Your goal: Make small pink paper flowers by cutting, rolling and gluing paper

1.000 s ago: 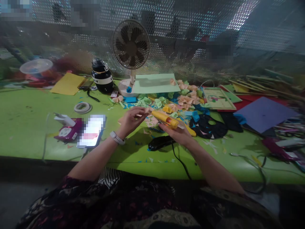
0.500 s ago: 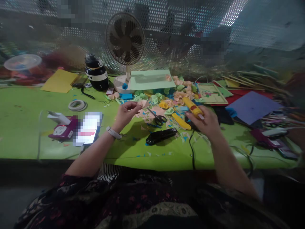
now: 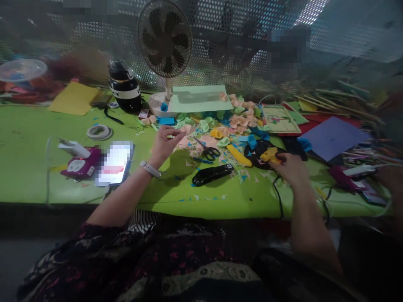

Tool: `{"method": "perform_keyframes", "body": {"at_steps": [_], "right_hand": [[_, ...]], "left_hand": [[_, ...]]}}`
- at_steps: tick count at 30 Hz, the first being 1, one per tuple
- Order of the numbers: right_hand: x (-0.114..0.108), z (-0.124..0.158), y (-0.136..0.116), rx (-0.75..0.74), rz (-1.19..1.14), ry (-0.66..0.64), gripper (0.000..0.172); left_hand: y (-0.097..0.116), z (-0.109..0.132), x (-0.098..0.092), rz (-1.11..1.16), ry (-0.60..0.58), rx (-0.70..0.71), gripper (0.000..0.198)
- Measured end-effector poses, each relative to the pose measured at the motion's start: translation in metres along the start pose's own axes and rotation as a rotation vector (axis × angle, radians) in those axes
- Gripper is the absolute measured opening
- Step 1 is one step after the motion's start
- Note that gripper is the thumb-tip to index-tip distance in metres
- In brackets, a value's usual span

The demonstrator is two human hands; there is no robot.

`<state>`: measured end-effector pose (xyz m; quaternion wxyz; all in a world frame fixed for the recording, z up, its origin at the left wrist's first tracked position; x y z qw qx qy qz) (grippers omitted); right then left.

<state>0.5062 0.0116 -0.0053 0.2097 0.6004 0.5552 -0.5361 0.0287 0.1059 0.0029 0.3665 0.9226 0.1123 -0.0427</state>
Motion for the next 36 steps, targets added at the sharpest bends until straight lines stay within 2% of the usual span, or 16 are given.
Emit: {"method": "perform_keyframes", "body": {"at_steps": [2,3,5,8,10,11,13,16,19,26,31,36], "right_hand": [[-0.015,0.003,-0.016,0.06,0.046,0.057,0.026],[-0.02,0.005,-0.032,0.073,0.062,0.053,0.022],[-0.019,0.014,-0.082,0.013,-0.051,-0.086,0.021],[0.009,0.042,-0.183,-0.272,-0.216,-0.504,0.022],[0.026,0.064,-0.241,-0.519,-0.216,-0.663,0.017],[0.036,0.075,-0.262,-0.625,-0.186,-0.726,0.015],[0.057,0.087,-0.287,-0.746,-0.079,-0.791,0.014],[0.079,0.095,-0.299,-0.81,0.045,-0.816,0.017],[0.086,0.097,-0.3,-0.808,0.079,-0.804,0.015],[0.089,0.098,-0.298,-0.779,0.028,-0.827,0.01],[0.09,0.094,-0.3,-0.766,0.001,-0.826,0.008],[0.074,0.081,-0.303,-0.714,-0.16,-0.758,0.009]], "left_hand": [[0.0,-0.001,-0.006,-0.067,0.035,0.015,0.012],[0.0,-0.001,-0.007,-0.077,0.039,0.015,0.011],[0.001,-0.001,-0.004,-0.061,0.02,0.002,0.012],[-0.002,0.004,0.006,0.052,-0.053,-0.116,0.019],[-0.004,0.009,0.012,0.138,-0.099,-0.219,0.025],[-0.004,0.011,0.014,0.168,-0.115,-0.257,0.027],[-0.003,0.013,0.015,0.196,-0.129,-0.303,0.03],[-0.005,0.013,0.014,0.21,-0.12,-0.338,0.033],[-0.006,0.012,0.014,0.237,-0.11,-0.347,0.034],[-0.008,0.014,0.016,0.23,-0.115,-0.37,0.027],[-0.006,0.014,0.016,0.218,-0.129,-0.371,0.029],[-0.006,0.018,0.02,0.241,-0.142,-0.415,0.03]]}}
Point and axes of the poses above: each hand's wrist, its own z-axis away from the middle knuckle, its own x-axis out of the palm, y = z × x, the point moved 9 cm from there along -z, towards the middle knuckle, and after that the axes turned 15 degrees about x, right-handed, at the moved point
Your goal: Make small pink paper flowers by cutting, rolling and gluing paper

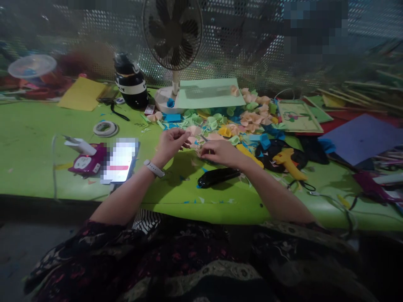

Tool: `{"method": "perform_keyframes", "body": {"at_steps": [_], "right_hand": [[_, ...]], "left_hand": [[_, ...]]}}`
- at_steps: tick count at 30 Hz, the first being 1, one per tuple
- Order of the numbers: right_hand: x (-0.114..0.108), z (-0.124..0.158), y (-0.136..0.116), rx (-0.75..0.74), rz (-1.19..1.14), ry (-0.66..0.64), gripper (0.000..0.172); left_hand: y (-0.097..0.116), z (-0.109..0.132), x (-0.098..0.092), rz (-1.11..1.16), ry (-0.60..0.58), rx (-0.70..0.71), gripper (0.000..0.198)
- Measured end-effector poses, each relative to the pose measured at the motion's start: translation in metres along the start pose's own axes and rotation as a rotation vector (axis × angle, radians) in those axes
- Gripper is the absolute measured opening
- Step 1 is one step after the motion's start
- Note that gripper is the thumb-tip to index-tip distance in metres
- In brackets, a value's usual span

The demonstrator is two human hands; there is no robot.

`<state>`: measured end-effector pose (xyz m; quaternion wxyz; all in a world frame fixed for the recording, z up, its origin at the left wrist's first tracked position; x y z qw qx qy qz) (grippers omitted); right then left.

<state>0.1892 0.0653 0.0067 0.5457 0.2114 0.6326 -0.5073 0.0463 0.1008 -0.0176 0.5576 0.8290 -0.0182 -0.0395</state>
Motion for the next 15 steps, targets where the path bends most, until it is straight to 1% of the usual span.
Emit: {"method": "perform_keyframes", "body": {"at_steps": [4,7,11,15], "right_hand": [[-0.024,0.007,0.002,0.039,-0.158,0.162,0.011],[-0.034,0.01,0.008,0.101,-0.278,0.231,0.011],[-0.038,0.011,0.014,0.148,-0.315,0.272,0.009],[-0.037,0.01,0.015,0.15,-0.326,0.275,0.009]], "left_hand": [[-0.005,0.004,0.012,0.122,-0.043,-0.032,0.023],[-0.004,0.007,0.019,0.163,-0.061,0.002,0.02],[0.003,0.009,0.025,0.191,-0.104,0.062,0.023],[0.008,0.011,0.03,0.235,-0.155,0.064,0.031]]}}
Point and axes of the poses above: each hand's wrist, its own z-axis away from the middle knuckle, its own x-axis out of the palm, y = z × x, the point moved 9 cm from there along -z, towards the middle knuckle, and after that the axes turned 15 degrees about x, right-handed, at the moved point
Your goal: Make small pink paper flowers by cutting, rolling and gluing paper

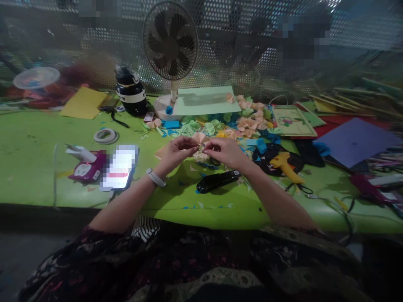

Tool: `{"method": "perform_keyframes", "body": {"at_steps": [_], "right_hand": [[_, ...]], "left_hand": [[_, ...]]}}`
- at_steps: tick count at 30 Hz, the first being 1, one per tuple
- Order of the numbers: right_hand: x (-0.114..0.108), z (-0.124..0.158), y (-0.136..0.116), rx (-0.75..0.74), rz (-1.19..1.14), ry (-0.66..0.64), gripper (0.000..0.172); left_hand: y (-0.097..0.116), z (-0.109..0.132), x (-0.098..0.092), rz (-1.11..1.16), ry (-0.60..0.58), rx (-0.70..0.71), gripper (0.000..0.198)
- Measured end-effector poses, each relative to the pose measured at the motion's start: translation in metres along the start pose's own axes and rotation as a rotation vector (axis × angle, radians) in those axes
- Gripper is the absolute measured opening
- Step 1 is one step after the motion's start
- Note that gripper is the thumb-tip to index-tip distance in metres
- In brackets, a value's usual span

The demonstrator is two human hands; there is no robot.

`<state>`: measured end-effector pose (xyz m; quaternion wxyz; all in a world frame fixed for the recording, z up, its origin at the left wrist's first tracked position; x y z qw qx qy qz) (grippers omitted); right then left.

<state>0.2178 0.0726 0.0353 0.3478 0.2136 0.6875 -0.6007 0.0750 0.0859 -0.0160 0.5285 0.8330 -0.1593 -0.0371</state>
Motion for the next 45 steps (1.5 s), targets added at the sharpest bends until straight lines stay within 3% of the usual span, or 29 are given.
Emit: {"method": "perform_keyframes", "body": {"at_steps": [14,23,30,40,45], "right_hand": [[0.002,0.002,-0.001,0.002,-0.031,-0.01,0.011],[-0.004,0.004,-0.002,0.056,-0.023,0.017,0.018],[0.0,0.005,-0.004,0.002,-0.09,0.01,0.02],[0.0,0.006,-0.001,0.072,-0.177,-0.016,0.027],[-0.004,0.009,-0.004,0.084,-0.186,-0.005,0.026]], "left_hand": [[-0.004,0.001,0.003,-0.041,-0.042,-0.027,0.028],[-0.006,0.001,-0.003,0.062,0.051,-0.082,0.036],[-0.003,0.003,0.0,0.088,0.05,-0.092,0.037],[0.001,0.002,0.0,0.035,0.041,-0.041,0.031],[0.005,0.0,0.0,-0.069,0.018,0.082,0.034]]}}
Point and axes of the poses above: each hand's wrist, its own z-axis away from the middle knuckle, its own x-axis out of the palm, y = z × x, the point moved 9 cm from there along -z, towards the middle knuckle, and after that the axes turned 15 degrees about x, right-handed, at the moved point
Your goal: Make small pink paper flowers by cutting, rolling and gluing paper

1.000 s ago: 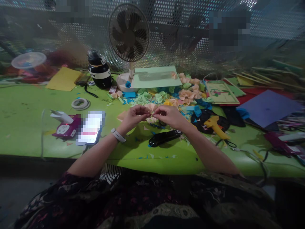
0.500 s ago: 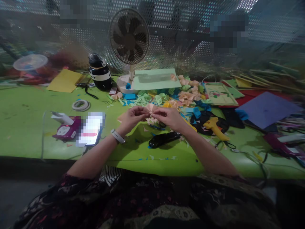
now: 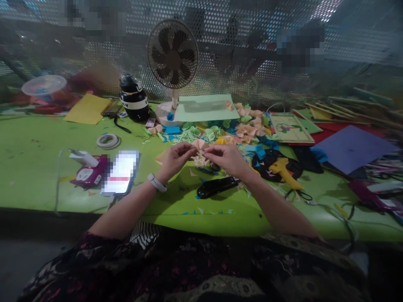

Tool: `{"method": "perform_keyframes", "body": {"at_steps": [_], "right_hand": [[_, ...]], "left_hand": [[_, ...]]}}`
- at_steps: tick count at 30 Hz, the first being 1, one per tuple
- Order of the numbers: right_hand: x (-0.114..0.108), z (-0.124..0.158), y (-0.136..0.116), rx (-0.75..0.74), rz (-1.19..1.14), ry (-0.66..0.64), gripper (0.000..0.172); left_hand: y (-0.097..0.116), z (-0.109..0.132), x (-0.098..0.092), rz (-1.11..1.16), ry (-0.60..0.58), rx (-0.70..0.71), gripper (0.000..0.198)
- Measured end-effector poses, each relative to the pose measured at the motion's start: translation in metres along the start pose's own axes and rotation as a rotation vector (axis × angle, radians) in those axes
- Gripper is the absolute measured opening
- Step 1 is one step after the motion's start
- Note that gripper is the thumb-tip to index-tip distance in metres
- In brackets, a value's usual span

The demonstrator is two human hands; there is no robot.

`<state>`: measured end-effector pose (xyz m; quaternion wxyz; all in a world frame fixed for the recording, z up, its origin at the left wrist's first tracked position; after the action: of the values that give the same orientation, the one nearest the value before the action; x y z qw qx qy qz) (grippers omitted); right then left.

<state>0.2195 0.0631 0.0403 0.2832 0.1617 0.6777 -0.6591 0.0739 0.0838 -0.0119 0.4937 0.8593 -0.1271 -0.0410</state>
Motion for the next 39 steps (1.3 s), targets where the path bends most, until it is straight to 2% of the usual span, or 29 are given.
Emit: {"method": "perform_keyframes", "body": {"at_steps": [7,11,17,29,34,39], "right_hand": [[-0.013,0.01,-0.011,-0.018,0.026,0.128,0.022],[-0.015,0.008,-0.009,0.008,0.036,0.147,0.019],[-0.015,0.005,-0.005,0.049,0.06,0.148,0.019],[-0.015,0.005,-0.005,0.037,0.087,0.161,0.021],[-0.015,0.006,-0.007,0.024,0.098,0.16,0.021],[-0.015,0.005,-0.005,0.04,0.086,0.157,0.021]], "left_hand": [[0.023,0.003,0.006,-0.418,-0.113,0.294,0.021],[0.036,0.005,0.011,-0.559,-0.166,0.39,0.016],[0.041,0.009,0.018,-0.644,-0.239,0.463,0.016],[0.046,0.011,0.019,-0.719,-0.232,0.534,0.015],[0.044,0.011,0.018,-0.718,-0.227,0.522,0.015],[0.048,0.011,0.021,-0.722,-0.261,0.545,0.015]]}}
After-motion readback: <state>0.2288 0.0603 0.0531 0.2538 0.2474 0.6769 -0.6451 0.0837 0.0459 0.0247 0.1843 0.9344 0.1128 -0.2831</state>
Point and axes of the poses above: each hand's wrist, its own z-axis away from the middle knuckle, its own x-axis out of the palm, y = z × x, the point moved 9 cm from there along -z, towards the middle knuckle, and after that the axes turned 15 degrees about x, right-handed, at the moved point
